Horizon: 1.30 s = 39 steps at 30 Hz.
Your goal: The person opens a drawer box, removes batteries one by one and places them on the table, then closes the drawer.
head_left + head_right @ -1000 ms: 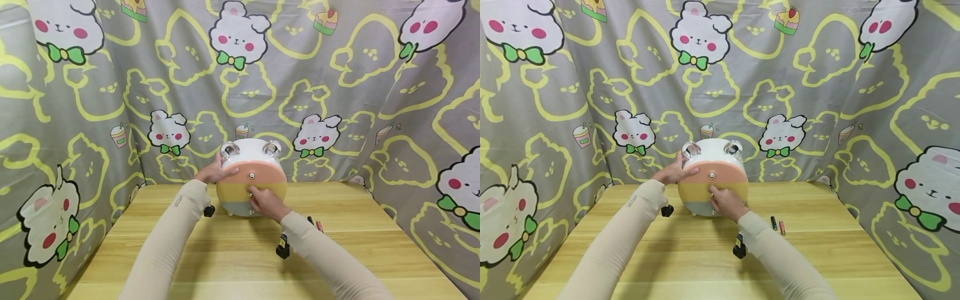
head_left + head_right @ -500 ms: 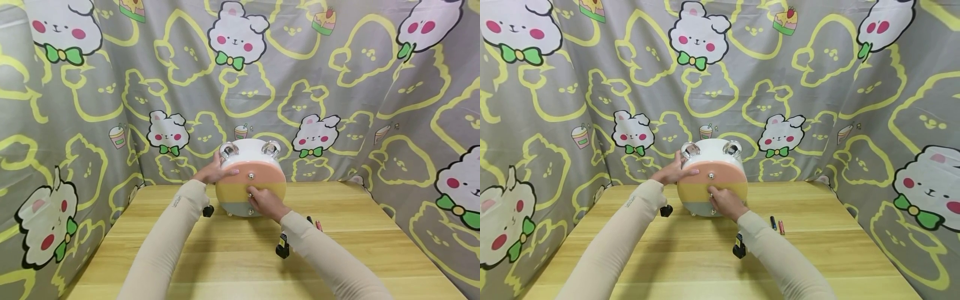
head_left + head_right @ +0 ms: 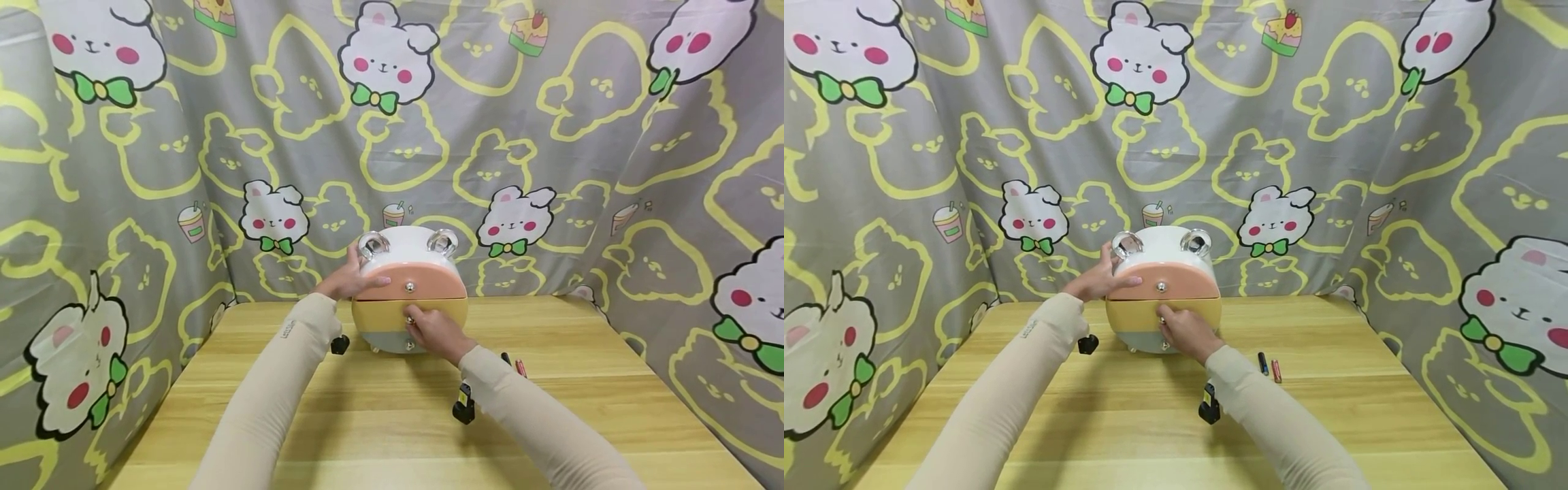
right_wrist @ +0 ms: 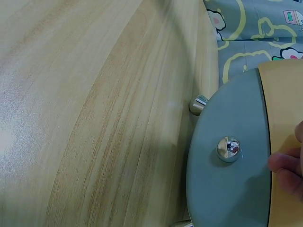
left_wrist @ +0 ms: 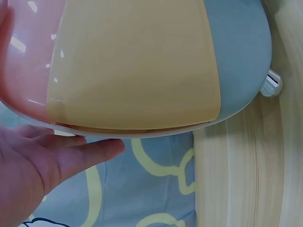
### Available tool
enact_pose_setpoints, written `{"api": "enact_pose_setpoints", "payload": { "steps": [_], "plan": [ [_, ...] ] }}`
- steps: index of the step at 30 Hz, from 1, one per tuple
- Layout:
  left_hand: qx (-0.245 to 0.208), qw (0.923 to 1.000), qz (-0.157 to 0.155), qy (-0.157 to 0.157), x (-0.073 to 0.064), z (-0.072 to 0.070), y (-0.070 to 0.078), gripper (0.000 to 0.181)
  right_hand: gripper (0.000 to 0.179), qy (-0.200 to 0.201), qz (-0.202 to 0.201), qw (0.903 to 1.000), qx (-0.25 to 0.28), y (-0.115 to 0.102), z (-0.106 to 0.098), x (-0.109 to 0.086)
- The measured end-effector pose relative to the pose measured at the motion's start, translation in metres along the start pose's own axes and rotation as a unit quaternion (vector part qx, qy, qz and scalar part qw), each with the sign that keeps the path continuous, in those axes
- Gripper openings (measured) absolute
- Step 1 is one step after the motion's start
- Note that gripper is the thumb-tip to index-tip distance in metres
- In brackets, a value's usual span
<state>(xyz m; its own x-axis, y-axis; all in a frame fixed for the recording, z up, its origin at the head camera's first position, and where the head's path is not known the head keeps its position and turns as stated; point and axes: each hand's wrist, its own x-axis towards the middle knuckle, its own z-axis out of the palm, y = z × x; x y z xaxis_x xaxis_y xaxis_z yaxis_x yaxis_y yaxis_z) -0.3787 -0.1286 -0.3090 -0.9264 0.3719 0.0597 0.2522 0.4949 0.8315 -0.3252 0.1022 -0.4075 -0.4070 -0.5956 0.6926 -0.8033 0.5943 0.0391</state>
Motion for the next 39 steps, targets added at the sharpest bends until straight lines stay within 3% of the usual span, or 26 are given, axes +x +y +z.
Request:
{"api": "enact_pose_setpoints", "payload": {
  "steps": [10, 17, 28, 39],
  "plan": [
    [-0.008, 0.9980, 0.053, 0.034, 0.002, 0.001, 0.000, 0.124, 0.023, 0.023, -0.014, 0.9996, -0.002, -0.004, -0.001, 0.001],
    [0.017, 0.9970, 0.053, 0.053, 0.002, 0.001, 0.003, 0.127, 0.021, 0.030, -0.023, 0.9993, 0.000, -0.004, -0.003, 0.001],
    [0.041, 0.9963, 0.059, 0.047, 0.004, -0.002, 0.008, 0.131, 0.020, -0.006, -0.001, 1.0000, -0.006, -0.007, -0.006, -0.003],
    [0.047, 0.9969, 0.057, 0.027, 0.002, -0.004, 0.014, 0.128, 0.023, 0.018, -0.033, 0.9992, -0.018, -0.011, -0.009, -0.008]
  ]
}}
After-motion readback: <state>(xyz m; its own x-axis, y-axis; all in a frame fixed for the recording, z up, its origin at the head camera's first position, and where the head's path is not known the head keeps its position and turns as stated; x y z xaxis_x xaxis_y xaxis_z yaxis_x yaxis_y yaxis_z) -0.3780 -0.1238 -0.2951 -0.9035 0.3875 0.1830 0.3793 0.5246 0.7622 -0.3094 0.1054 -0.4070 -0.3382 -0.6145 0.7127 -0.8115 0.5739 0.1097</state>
